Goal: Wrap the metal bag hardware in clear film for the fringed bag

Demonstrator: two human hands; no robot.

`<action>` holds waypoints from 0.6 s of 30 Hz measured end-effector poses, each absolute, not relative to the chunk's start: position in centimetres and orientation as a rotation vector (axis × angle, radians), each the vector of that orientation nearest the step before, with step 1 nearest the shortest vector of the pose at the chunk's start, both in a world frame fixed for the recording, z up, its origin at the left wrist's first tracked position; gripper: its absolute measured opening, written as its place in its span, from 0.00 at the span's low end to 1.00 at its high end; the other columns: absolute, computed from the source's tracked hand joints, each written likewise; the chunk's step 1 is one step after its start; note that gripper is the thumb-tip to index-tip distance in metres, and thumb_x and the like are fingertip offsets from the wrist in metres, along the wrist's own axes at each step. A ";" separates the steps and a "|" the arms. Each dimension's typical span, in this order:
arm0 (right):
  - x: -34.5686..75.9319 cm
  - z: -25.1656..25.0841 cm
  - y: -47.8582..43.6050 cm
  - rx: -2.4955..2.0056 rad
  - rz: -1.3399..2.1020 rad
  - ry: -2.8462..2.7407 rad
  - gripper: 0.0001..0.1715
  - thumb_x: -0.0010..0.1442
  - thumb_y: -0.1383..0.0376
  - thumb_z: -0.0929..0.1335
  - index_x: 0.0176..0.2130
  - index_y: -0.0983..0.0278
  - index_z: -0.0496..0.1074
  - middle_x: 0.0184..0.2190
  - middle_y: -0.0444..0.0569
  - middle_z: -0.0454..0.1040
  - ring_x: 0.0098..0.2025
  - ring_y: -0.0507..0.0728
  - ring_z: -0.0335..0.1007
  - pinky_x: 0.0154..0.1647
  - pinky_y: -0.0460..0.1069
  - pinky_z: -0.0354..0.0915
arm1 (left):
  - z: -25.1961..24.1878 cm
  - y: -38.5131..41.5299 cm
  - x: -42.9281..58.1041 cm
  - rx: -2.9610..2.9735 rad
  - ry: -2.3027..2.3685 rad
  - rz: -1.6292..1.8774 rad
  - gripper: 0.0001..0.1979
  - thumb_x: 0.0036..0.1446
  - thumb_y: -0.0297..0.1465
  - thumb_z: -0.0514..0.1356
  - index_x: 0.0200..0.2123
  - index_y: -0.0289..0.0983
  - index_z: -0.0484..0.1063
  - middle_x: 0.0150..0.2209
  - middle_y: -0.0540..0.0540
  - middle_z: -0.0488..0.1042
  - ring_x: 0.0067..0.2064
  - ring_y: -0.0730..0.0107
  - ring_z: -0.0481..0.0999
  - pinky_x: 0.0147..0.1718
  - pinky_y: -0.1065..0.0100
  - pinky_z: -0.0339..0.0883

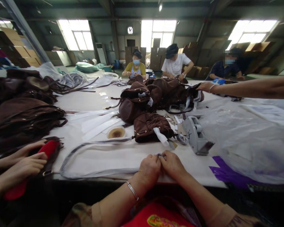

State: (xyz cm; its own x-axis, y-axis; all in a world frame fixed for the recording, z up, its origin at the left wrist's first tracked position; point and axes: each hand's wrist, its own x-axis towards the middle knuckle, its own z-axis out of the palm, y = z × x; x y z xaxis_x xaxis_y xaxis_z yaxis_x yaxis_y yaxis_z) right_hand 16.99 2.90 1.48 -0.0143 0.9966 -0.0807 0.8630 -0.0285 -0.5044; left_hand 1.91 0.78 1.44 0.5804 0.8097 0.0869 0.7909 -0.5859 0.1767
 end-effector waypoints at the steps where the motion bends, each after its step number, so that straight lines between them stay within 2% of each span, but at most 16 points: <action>1: 17.1 1.5 2.8 -1.960 0.611 -1.966 0.09 0.63 0.66 0.65 0.37 0.66 0.75 0.33 0.53 0.79 0.36 0.58 0.73 0.36 0.48 0.60 | 1.5 0.5 2.2 2.668 1.378 0.260 0.09 0.61 0.23 0.54 0.43 0.33 0.72 0.41 0.39 0.74 0.41 0.58 0.72 0.39 0.60 0.71; 3: 17.5 1.9 3.0 -1.869 0.595 -2.117 0.10 0.62 0.69 0.64 0.33 0.65 0.74 0.31 0.51 0.78 0.35 0.56 0.72 0.35 0.47 0.58 | 1.9 0.3 1.7 2.686 1.296 0.270 0.09 0.61 0.24 0.55 0.44 0.34 0.71 0.42 0.40 0.74 0.41 0.59 0.72 0.40 0.60 0.71; 7: 18.2 3.6 4.6 -1.551 0.540 -2.590 0.10 0.61 0.69 0.65 0.30 0.64 0.74 0.30 0.49 0.77 0.34 0.55 0.70 0.34 0.48 0.55 | 2.9 1.8 -1.1 2.781 1.114 0.141 0.08 0.63 0.34 0.58 0.43 0.37 0.71 0.39 0.43 0.73 0.40 0.62 0.73 0.38 0.63 0.71; 9: 18.1 4.2 5.2 -1.473 0.522 -2.726 0.08 0.61 0.68 0.67 0.30 0.64 0.75 0.31 0.50 0.78 0.35 0.56 0.71 0.34 0.48 0.54 | 2.7 2.5 -1.9 2.811 1.096 0.071 0.06 0.64 0.33 0.58 0.41 0.38 0.72 0.37 0.45 0.73 0.38 0.63 0.73 0.37 0.64 0.70; 12: 17.3 3.9 5.2 -1.633 0.490 -2.558 0.08 0.62 0.65 0.67 0.34 0.64 0.76 0.35 0.52 0.79 0.38 0.58 0.72 0.35 0.48 0.56 | 1.7 2.4 -1.0 2.796 1.124 0.165 0.06 0.63 0.26 0.56 0.41 0.37 0.73 0.37 0.44 0.74 0.39 0.62 0.73 0.39 0.63 0.70; 15: 16.6 2.9 4.2 -1.926 0.538 -2.210 0.13 0.65 0.60 0.65 0.36 0.65 0.74 0.33 0.53 0.78 0.36 0.58 0.72 0.33 0.48 0.56 | 0.9 1.3 0.9 2.702 1.302 0.314 0.08 0.61 0.23 0.55 0.42 0.34 0.72 0.40 0.41 0.75 0.40 0.59 0.73 0.40 0.61 0.71; 18: 16.6 2.5 3.6 -1.986 0.525 -2.201 0.09 0.64 0.66 0.63 0.34 0.64 0.72 0.31 0.52 0.78 0.34 0.57 0.72 0.31 0.48 0.53 | 1.1 0.8 1.1 2.685 1.297 0.331 0.08 0.62 0.23 0.55 0.42 0.34 0.71 0.41 0.41 0.75 0.40 0.60 0.73 0.39 0.61 0.71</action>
State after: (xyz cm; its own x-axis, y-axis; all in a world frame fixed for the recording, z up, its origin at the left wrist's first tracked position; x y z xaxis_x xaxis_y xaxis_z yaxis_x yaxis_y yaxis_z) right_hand 16.60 3.59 2.47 -0.1250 0.9830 -0.1343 0.9377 0.0728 -0.3397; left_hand 1.11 0.79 1.09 0.6037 0.7856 0.1353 0.7546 -0.6179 0.2209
